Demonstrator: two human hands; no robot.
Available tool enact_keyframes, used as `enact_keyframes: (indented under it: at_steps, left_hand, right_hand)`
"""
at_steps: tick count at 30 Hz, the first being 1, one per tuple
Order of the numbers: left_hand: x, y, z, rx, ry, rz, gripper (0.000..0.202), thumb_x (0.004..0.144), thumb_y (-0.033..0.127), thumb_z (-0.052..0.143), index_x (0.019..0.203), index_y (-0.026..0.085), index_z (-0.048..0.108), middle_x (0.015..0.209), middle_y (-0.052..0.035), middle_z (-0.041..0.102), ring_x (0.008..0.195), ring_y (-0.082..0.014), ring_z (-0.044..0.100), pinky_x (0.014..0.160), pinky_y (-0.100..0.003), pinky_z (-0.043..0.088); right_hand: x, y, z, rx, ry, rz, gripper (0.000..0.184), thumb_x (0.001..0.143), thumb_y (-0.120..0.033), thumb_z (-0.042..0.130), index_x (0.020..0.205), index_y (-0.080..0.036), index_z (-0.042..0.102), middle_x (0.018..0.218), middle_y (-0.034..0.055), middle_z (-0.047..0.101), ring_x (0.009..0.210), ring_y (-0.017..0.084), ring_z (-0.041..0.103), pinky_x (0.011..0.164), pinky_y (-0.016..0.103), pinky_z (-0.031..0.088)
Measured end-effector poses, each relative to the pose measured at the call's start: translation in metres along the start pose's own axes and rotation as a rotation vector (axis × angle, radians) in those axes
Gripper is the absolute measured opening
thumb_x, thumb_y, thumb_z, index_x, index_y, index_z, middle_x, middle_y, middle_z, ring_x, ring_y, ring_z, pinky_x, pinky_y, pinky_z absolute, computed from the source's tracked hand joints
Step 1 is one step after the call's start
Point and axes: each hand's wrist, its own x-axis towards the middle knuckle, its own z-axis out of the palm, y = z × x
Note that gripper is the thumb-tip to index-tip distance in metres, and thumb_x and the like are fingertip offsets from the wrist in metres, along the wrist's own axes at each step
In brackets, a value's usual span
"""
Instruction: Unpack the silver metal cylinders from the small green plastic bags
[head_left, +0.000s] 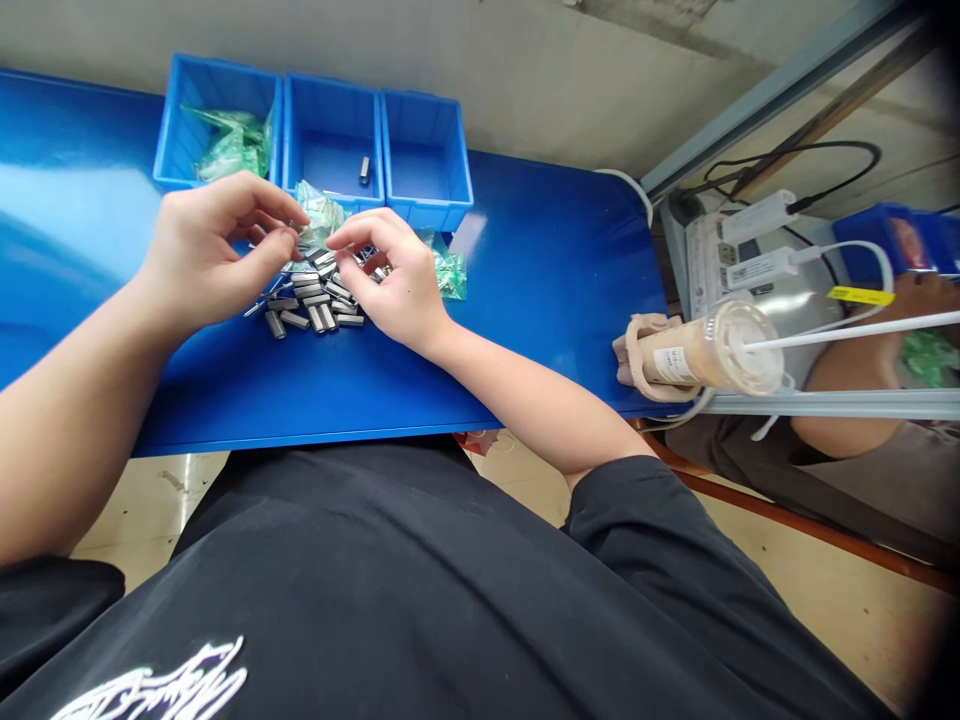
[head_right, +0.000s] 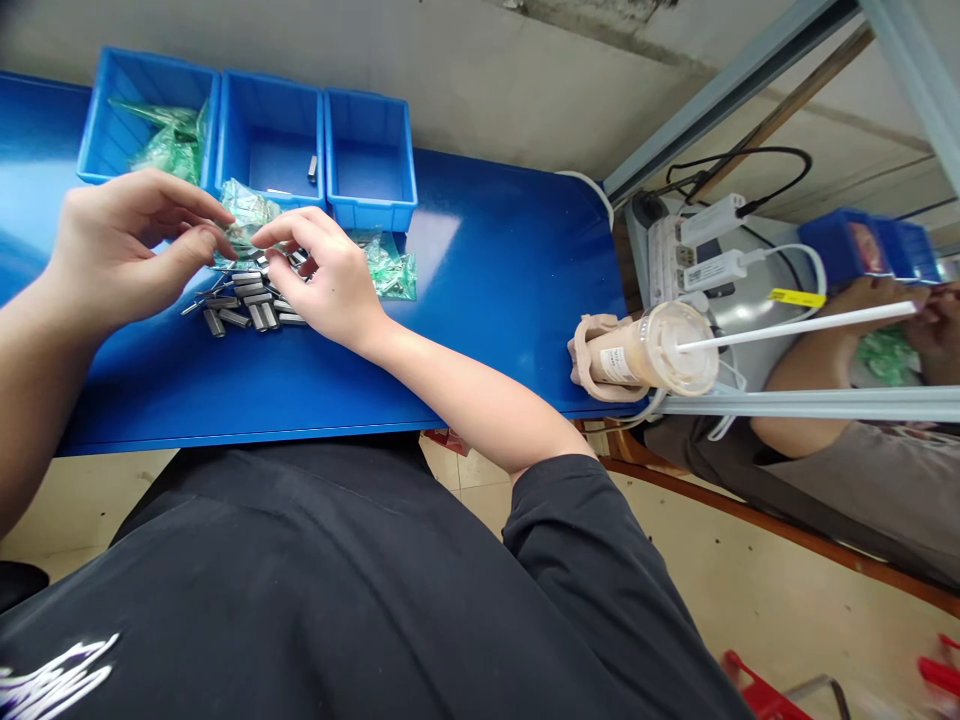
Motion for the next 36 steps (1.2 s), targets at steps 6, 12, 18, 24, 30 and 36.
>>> enact_keyframes:
  at_steps: [6,12,18,24,30,36]
  left_hand:
    - [-0.0009,0.0017,-0.0004,0.027,-0.010,0.006,0.029,0.097,0.040,0.066,0.113,0.018,0.077,0.095,0.0004,0.077,0.080,-0.0070,0.075,0.071,-0.016,0.060]
    - [-0.0006,0.0026,-0.0009,0.042,-0.013,-0.001,0.031,0.098,0.042,0.064,0.114,0.018,0.076,0.093,0.0015,0.076,0.080,-0.0057,0.075,0.071,-0.015,0.060]
    - [-0.0009,0.0017,0.0006,-0.010,0.008,-0.024,0.027,0.096,0.037,0.068,0.112,0.018,0.078,0.094,-0.0015,0.078,0.080,-0.0061,0.075,0.071,-0.012,0.059]
    - [-0.0006,0.0038,0.0007,0.003,0.002,-0.034,0.027,0.098,0.039,0.068,0.112,0.019,0.078,0.095,-0.0029,0.078,0.080,-0.0087,0.075,0.070,-0.015,0.060]
    - [0.0000,0.0064,0.0008,-0.013,0.011,-0.048,0.025,0.097,0.036,0.069,0.112,0.019,0.078,0.094,-0.0028,0.079,0.079,-0.0092,0.076,0.069,-0.016,0.061]
    - [0.0004,0.0066,0.0018,-0.031,0.027,-0.030,0.023,0.096,0.034,0.070,0.110,0.019,0.078,0.093,-0.0020,0.079,0.078,-0.0086,0.077,0.066,-0.014,0.059]
  right_hand:
    - [-0.0003,-0.0006,0.0000,0.047,0.019,0.010,0.027,0.109,-0.023,0.040,0.114,-0.016,0.066,0.121,0.0069,0.069,0.111,0.012,0.067,0.093,0.029,0.068]
    - [0.0000,-0.0001,0.0000,-0.015,-0.044,0.018,0.032,0.111,-0.023,0.036,0.121,-0.015,0.065,0.130,0.0091,0.068,0.123,0.015,0.067,0.103,0.035,0.068]
    - [-0.0003,-0.0031,-0.0018,0.008,-0.032,0.052,0.030,0.110,-0.024,0.041,0.119,-0.019,0.069,0.129,0.0068,0.071,0.124,0.016,0.069,0.102,0.033,0.070]
    - [-0.0009,-0.0004,0.0001,0.037,-0.007,0.049,0.028,0.110,-0.025,0.043,0.117,-0.020,0.070,0.126,0.0063,0.072,0.123,0.015,0.069,0.100,0.032,0.071]
    - [0.0000,0.0000,0.0001,-0.021,-0.045,0.031,0.034,0.110,-0.021,0.036,0.120,-0.019,0.069,0.130,0.0075,0.070,0.128,0.016,0.068,0.106,0.036,0.069]
    - [0.0001,-0.0010,-0.0010,0.029,-0.014,0.037,0.033,0.108,-0.019,0.037,0.116,-0.019,0.069,0.125,0.0066,0.072,0.123,0.015,0.068,0.103,0.034,0.069]
